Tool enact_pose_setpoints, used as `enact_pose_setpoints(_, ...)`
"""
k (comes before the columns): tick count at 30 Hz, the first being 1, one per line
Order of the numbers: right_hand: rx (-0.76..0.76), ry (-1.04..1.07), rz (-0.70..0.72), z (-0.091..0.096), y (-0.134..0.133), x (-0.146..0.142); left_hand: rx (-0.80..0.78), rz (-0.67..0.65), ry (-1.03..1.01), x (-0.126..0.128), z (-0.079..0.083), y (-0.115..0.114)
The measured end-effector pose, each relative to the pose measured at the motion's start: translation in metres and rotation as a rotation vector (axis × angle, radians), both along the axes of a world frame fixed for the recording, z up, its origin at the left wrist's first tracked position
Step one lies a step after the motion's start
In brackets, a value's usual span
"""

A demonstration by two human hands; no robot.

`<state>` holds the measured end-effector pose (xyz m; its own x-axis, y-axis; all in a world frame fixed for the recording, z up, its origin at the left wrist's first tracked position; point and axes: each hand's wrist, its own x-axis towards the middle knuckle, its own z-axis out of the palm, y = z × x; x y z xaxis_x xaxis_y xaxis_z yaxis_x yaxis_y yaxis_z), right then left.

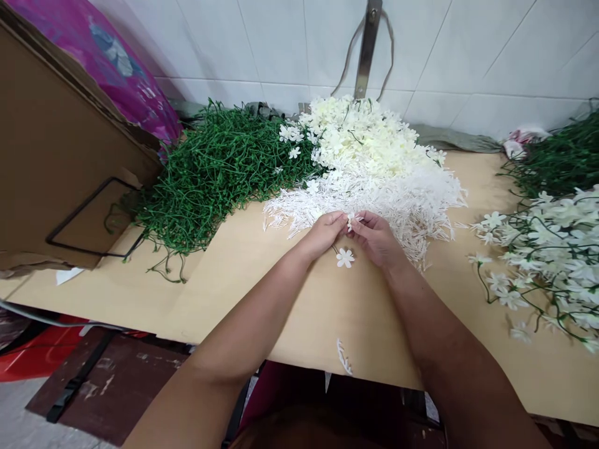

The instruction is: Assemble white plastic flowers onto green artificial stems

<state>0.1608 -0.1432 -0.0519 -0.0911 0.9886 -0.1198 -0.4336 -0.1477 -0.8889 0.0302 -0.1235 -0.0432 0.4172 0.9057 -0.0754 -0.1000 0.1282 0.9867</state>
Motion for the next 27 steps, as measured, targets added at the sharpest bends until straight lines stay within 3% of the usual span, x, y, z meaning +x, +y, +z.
enact_pose_setpoints(6, -0.016, 0.12, 0.09, 0.001, -0.001, 0.004, -0.115, -0.032, -0.093, -0.005, 0.012, -0.003)
enact_pose_setpoints(14, -0.022, 0.109, 0.111, 0.001, -0.001, 0.006, -0.11, -0.057, -0.085, -0.007, 0.013, -0.003)
enact_pose_setpoints(20, 0.033, 0.017, 0.027, 0.005, -0.001, 0.004, -0.009, -0.096, -0.022, -0.01, 0.006, 0.003)
enact_pose_setpoints(27, 0.114, -0.132, -0.057, 0.003, -0.003, 0.001, 0.079, -0.027, -0.028, -0.015, 0.006, 0.003)
